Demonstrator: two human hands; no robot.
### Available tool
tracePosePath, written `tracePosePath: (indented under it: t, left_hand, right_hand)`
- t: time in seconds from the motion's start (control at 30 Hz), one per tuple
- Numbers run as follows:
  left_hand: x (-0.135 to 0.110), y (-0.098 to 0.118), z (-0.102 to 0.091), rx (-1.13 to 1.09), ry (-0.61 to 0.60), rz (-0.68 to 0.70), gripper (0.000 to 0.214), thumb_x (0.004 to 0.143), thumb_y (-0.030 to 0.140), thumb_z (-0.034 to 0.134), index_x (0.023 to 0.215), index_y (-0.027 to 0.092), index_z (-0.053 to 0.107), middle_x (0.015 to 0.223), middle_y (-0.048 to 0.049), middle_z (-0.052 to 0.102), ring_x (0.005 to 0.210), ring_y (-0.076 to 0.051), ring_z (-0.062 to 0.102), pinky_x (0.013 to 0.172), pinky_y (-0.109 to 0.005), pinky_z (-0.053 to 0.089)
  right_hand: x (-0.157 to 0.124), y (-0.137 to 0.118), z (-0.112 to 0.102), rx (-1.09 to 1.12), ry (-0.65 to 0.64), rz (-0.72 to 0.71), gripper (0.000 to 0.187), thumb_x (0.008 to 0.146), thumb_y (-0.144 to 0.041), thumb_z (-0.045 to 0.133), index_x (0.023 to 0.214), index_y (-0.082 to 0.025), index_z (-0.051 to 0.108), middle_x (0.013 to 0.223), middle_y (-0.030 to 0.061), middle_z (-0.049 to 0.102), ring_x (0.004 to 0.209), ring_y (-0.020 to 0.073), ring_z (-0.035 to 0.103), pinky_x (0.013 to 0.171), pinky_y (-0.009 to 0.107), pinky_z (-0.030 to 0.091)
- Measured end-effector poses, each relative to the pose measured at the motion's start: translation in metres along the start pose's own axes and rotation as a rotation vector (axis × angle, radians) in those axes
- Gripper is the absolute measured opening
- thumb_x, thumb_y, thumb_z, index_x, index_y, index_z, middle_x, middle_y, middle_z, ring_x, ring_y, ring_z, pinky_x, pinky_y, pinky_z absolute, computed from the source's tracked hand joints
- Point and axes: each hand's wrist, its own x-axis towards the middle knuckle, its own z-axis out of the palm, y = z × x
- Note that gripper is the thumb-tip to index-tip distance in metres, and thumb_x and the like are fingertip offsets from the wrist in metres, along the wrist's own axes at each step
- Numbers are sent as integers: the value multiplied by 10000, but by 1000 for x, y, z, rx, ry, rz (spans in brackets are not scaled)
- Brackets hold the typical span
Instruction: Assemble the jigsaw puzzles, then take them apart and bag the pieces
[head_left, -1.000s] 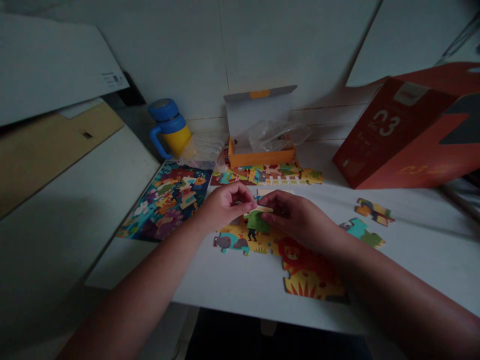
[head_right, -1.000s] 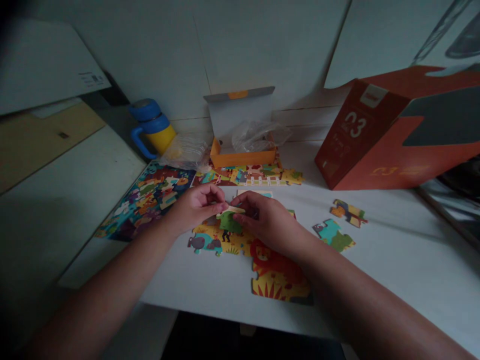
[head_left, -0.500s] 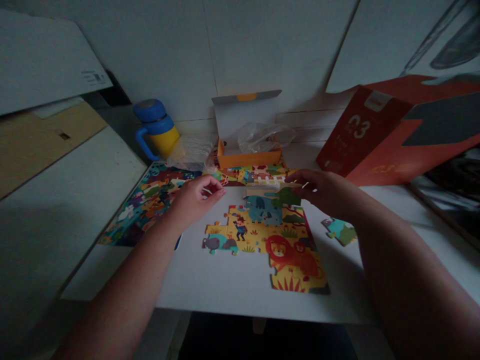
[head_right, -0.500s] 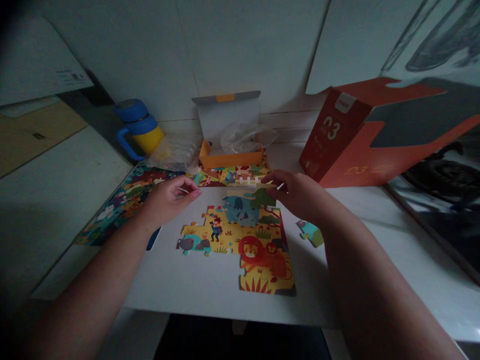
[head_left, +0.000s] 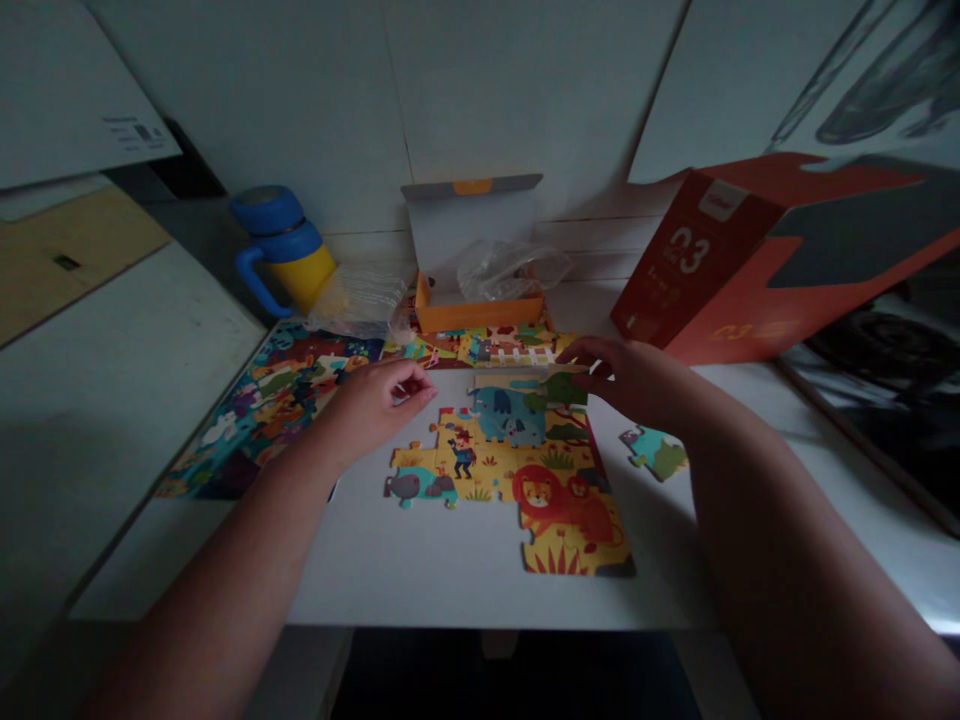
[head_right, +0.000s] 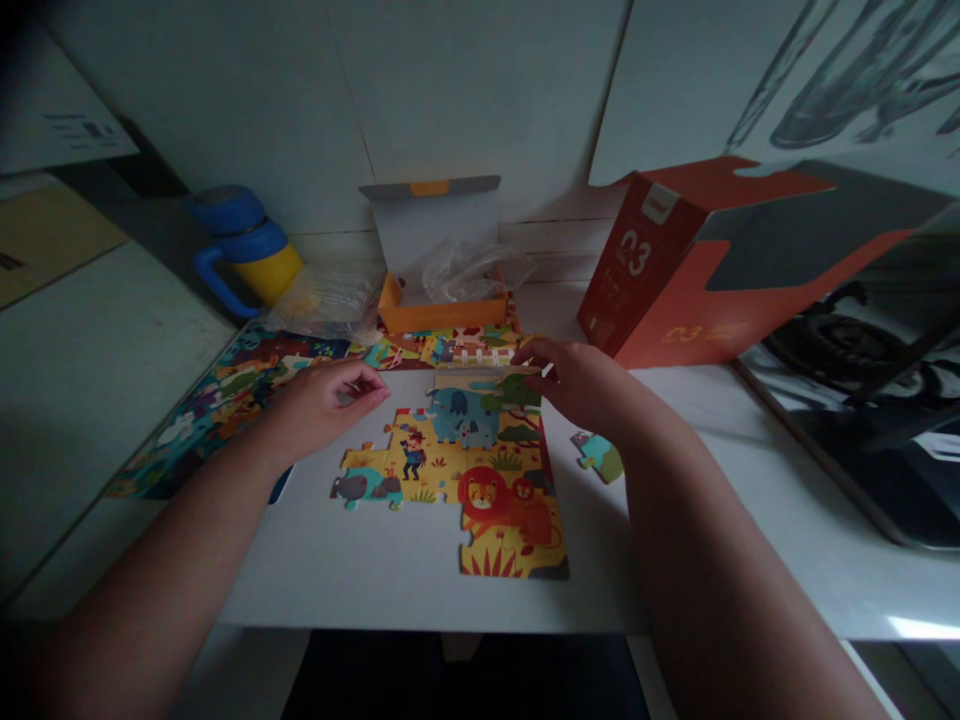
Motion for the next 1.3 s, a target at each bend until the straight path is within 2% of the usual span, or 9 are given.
tracePosePath:
  t: [0.33, 0.47, 0.6, 0.7, 0.9, 1.07, 1.3]
  left_hand:
    - [0, 4, -1, 54, -13, 36, 126, 993, 337, 691, 926, 241, 737, 918, -14, 752, 831, -196, 690, 781, -324, 529]
    - [0, 8, -3, 93, -40, 40, 102, 987, 293, 696, 917, 228, 733, 902, -14, 744, 816, -190, 679, 761, -318, 506]
    - [0, 9, -4, 110, -71, 59, 91, 989, 255, 691, 919, 210, 727, 883, -11, 727, 801, -177, 660, 748, -306, 483]
    - [0, 7, -2, 120, -86, 72, 91, 991, 244, 690, 914, 208, 725, 868, -8, 716, 790, -172, 648, 737, -302, 467]
    - [1, 3, 0, 142, -97, 99, 105, 994, 240, 681, 901, 204, 714, 855, -7, 699, 780, -170, 630, 725, -294, 446]
    - [1, 3, 0, 128, -101, 108, 105, 994, 233, 679, 900, 205, 717, 859, -4, 694, 763, -165, 624, 717, -291, 447]
    - [-1, 9, 1, 149, -115, 91, 85, 986, 218, 698, 905, 200, 719, 876, -13, 705, 787, -175, 646, 725, -294, 459]
  right_hand:
    - [0, 1, -2, 43, -60, 35, 286, 965, -333, 617, 1217, -245, 720, 1019, 62, 787, 807, 203, 709, 705, 330, 516]
    - [2, 3, 3, -6, -30, 66, 278, 933, -287, 653, 1193, -247, 742, 1051, 63, 792, 797, 199, 717, 705, 324, 517]
    - [4, 2, 8, -80, -37, 116, 343, 893, -274, 721, 1234, -238, 744, 994, 70, 804, 792, 224, 731, 699, 327, 522]
    - [5, 3, 13, -115, -55, 91, 415, 870, -299, 773, 1278, -235, 734, 1000, 74, 808, 807, 247, 746, 701, 334, 536]
    - [6, 9, 23, -171, -25, 41, 441, 848, -360, 817, 1258, -202, 783, 1272, 150, 724, 819, 231, 741, 745, 339, 571]
    - [7, 10, 22, -205, -63, 7, 436, 862, -360, 789, 1261, -185, 793, 1159, 136, 758, 792, 226, 725, 750, 344, 564]
    - [9, 18, 29, -219, -32, -21, 368, 842, -374, 780, 1176, -224, 817, 1120, 103, 784, 772, 227, 731, 713, 345, 549]
